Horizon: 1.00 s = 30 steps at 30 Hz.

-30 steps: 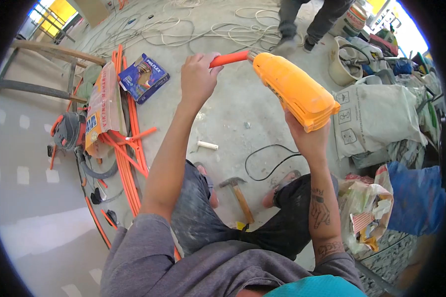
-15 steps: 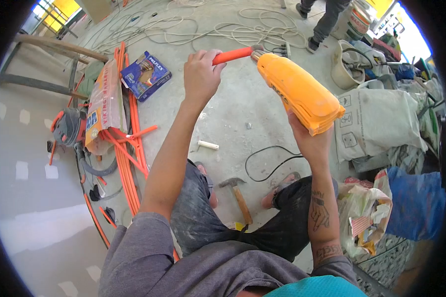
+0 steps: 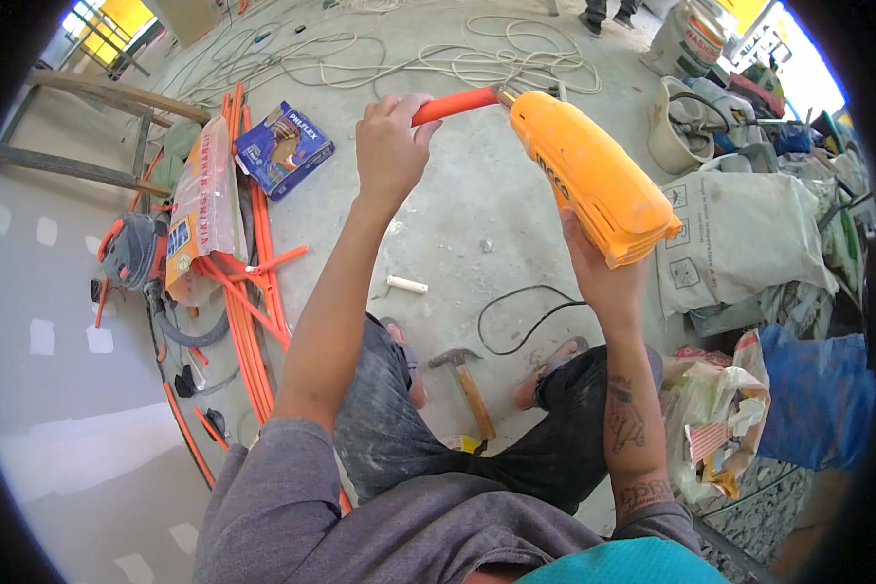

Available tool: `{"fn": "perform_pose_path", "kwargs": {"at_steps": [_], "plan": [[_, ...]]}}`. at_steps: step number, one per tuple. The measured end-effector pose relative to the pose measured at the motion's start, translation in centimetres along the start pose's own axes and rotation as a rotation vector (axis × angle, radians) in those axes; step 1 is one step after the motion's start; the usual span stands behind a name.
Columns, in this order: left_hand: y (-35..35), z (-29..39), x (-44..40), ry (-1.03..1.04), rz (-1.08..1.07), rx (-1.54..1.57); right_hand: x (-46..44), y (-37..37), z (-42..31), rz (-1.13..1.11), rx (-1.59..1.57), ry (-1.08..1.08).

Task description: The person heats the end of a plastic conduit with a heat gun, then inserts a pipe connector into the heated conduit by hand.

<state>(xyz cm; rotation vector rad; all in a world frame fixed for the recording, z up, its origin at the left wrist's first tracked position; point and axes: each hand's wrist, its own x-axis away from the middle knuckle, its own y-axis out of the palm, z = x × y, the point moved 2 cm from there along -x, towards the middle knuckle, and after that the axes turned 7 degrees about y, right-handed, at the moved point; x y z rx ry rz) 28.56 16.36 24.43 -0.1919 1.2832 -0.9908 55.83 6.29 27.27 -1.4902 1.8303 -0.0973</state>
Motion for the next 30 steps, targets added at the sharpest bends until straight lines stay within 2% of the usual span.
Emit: {"fn": "perform_pose_path", "kwargs": {"at_steps": [2,6,9,11,12,16,18,21,25,27,30], "plan": [[-0.1,0.1,-0.1,0.003,0.001,0.004,0.2,0.2,0.7,-0.031,-0.048,0.079],[-0.1,0.3,-0.1,-0.009,-0.015,-0.013,0.1,0.0,-0.2,-0.018,-0.002,0.031],[-0.4,0.5,-0.3,-0.019,-0.024,-0.004,0.2,0.5,0.8,-0.01,-0.085,0.078],[-0.6,0.9,-0.3,-0.081,-0.047,0.029,0.1,0.4,0.7,-0.047,-0.181,0.184],[-0.7,1.1,-0.3,-0.138,-0.082,0.063,0.1,0.4,0.8,-0.046,-0.179,0.181],[-0.8,1.2,-0.4,-0.095,-0.103,0.086,0.4,0.5,1.0,-0.023,-0.173,0.171],[0.3,0.8,0.0,-0.242,-0.178,0.104,0.4,0.6,1.1,-0.028,-0.176,0.175],[1.0,0.8,0.3,-0.271,-0.155,0.12,0.2,0.6,1.2,-0.003,-0.234,0.132],[0.6,1.5,0.3,-0.225,-0.116,0.154,0.2,0.4,1.3,0.008,-0.147,0.065],[0.5,1.4,0.2,-0.388,-0.256,0.248,0.1,0.4,1.3,0.005,-0.142,0.066],[0.4,1.5,0.3,-0.372,-0.261,0.233,0.1,0.5,1.4,-0.032,-0.142,0.094]]}}
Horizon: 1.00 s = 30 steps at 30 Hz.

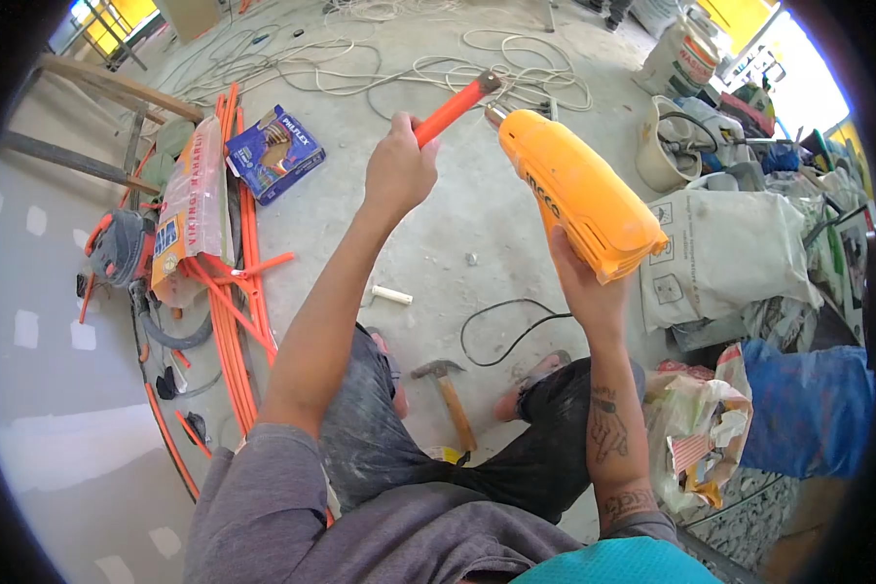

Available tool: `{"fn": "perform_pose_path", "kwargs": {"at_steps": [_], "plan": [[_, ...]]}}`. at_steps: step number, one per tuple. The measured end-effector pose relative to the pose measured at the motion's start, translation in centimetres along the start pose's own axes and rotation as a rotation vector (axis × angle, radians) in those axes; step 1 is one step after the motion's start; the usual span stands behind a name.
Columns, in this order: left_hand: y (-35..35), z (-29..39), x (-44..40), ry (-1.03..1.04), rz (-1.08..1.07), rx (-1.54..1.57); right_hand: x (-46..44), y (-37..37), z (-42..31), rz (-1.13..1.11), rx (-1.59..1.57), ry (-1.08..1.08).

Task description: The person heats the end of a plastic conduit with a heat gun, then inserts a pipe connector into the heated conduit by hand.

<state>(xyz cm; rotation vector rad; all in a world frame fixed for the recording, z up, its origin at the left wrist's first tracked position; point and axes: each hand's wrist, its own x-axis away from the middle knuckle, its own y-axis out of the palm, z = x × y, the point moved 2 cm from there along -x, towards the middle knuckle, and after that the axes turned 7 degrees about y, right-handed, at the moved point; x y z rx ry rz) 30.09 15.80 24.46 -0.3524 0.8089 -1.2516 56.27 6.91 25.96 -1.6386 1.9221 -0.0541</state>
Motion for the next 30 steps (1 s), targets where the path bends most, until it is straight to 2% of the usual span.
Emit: {"fn": "perform_pose_path", "kwargs": {"at_steps": [4,6,7,9,12,15,18,30], "plan": [[0.9,-0.8,-0.3,0.112,0.066,-0.057,0.0,0.1,-0.1,0.007,-0.001,0.005],[0.8,-0.3,-0.2,0.283,0.234,-0.137,0.0,0.0,-0.1,0.011,-0.007,0.02],[0.6,0.1,0.0,0.284,0.232,-0.136,0.1,0.0,0.1,0.019,-0.02,0.014],[0.1,0.5,0.0,0.091,0.064,-0.023,0.1,0.0,0.3,0.028,-0.034,0.006],[0.3,0.1,-0.1,0.082,0.066,0.021,0.0,-0.2,0.2,0.027,0.041,-0.037],[0.4,0.0,-0.1,0.131,0.111,0.028,0.1,-0.2,0.1,0.038,0.074,-0.074],[0.1,0.5,0.0,0.11,0.113,0.049,0.4,-0.1,0.2,0.033,-0.029,-0.027],[0.4,0.4,-0.2,0.242,0.164,-0.051,0.4,-0.4,0.6,0.005,0.166,-0.118]]}}
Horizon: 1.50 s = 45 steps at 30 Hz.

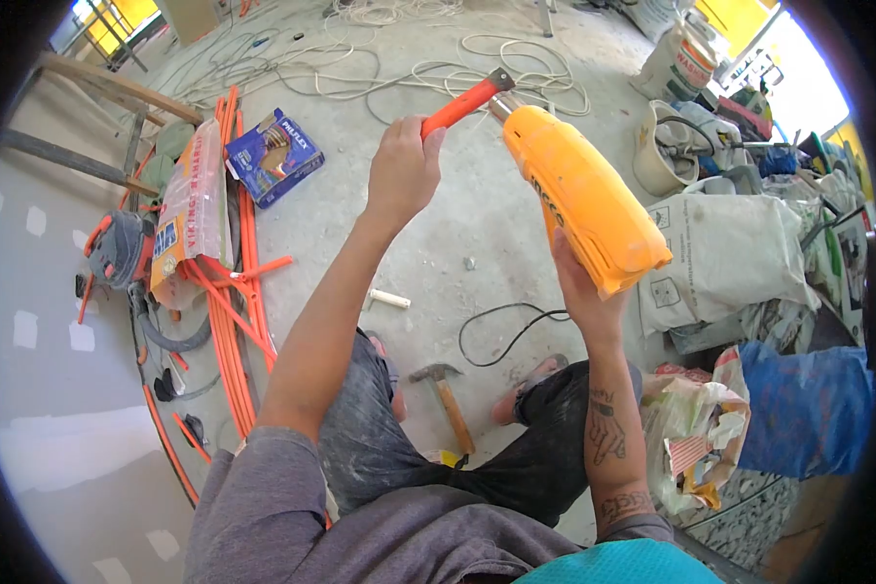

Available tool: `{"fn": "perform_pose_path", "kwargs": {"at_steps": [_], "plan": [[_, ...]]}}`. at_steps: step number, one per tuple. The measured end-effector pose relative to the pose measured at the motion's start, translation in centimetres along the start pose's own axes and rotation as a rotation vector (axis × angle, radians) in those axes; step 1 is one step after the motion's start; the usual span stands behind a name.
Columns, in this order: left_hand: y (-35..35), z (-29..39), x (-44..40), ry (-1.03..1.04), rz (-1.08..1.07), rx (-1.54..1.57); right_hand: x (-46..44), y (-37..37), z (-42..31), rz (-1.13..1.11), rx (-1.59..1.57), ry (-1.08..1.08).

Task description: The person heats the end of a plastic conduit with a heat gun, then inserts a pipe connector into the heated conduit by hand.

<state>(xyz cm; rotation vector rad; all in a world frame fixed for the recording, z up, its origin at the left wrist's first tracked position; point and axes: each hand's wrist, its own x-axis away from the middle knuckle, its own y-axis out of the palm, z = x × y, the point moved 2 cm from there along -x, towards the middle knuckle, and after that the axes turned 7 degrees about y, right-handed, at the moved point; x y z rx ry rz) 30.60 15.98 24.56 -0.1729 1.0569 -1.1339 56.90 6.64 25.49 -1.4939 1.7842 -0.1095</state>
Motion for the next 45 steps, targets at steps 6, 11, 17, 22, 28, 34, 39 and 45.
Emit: {"fn": "perform_pose_path", "kwargs": {"at_steps": [6,11,17,22,28,34,39,45], "plan": [[-0.1,0.1,0.1,0.04,0.054,-0.043,0.4,0.2,1.0,-0.019,-0.03,0.041],[-0.3,0.1,0.0,0.06,0.066,-0.051,0.6,0.2,0.2,-0.009,-0.047,0.007],[-0.1,-0.9,-0.5,0.06,0.079,-0.043,0.5,0.4,0.4,0.019,0.056,-0.059],[-0.1,-0.7,-0.2,0.074,0.117,-0.048,0.2,0.7,0.3,-0.046,0.049,-0.015],[-0.1,-0.6,0.1,0.061,0.106,-0.044,0.6,0.9,0.0,-0.016,0.101,-0.061],[-0.1,-0.5,0.0,0.051,0.09,-0.068,0.4,1.1,0.1,-0.052,0.068,-0.011],[0.1,-0.8,0.0,0.069,0.111,-0.05,0.4,1.3,-0.3,-0.02,-0.049,0.023],[-0.6,-0.1,0.0,-0.006,0.058,0.002,0.1,0.7,-0.5,-0.038,0.016,-0.007]]}}
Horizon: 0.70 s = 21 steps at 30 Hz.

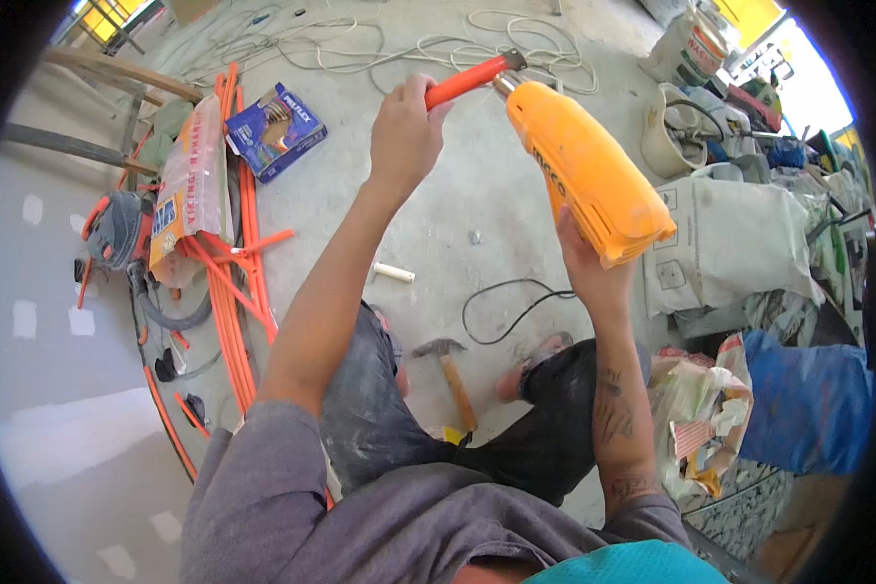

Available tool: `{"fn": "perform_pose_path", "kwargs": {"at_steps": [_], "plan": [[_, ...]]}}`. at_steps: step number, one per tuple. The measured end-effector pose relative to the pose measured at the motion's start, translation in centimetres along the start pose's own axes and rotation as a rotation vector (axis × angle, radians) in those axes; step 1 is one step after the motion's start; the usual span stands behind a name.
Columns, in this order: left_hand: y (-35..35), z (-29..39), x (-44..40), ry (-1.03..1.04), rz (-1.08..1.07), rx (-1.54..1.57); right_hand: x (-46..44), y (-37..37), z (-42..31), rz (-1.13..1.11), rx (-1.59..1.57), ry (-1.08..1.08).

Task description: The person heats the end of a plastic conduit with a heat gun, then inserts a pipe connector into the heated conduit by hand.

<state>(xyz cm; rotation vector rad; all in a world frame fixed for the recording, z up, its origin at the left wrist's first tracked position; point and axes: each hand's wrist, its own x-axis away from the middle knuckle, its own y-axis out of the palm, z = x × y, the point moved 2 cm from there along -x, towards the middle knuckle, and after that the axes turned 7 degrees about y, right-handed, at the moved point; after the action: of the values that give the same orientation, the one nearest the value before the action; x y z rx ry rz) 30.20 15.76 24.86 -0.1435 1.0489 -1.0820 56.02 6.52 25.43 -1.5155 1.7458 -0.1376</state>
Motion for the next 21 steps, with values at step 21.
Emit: {"fn": "perform_pose_path", "kwargs": {"at_steps": [21], "plan": [[1.3,-0.2,0.9,-0.073,-0.057,-0.021,0.0,-0.1,0.4,0.021,0.013,-0.011]]}}
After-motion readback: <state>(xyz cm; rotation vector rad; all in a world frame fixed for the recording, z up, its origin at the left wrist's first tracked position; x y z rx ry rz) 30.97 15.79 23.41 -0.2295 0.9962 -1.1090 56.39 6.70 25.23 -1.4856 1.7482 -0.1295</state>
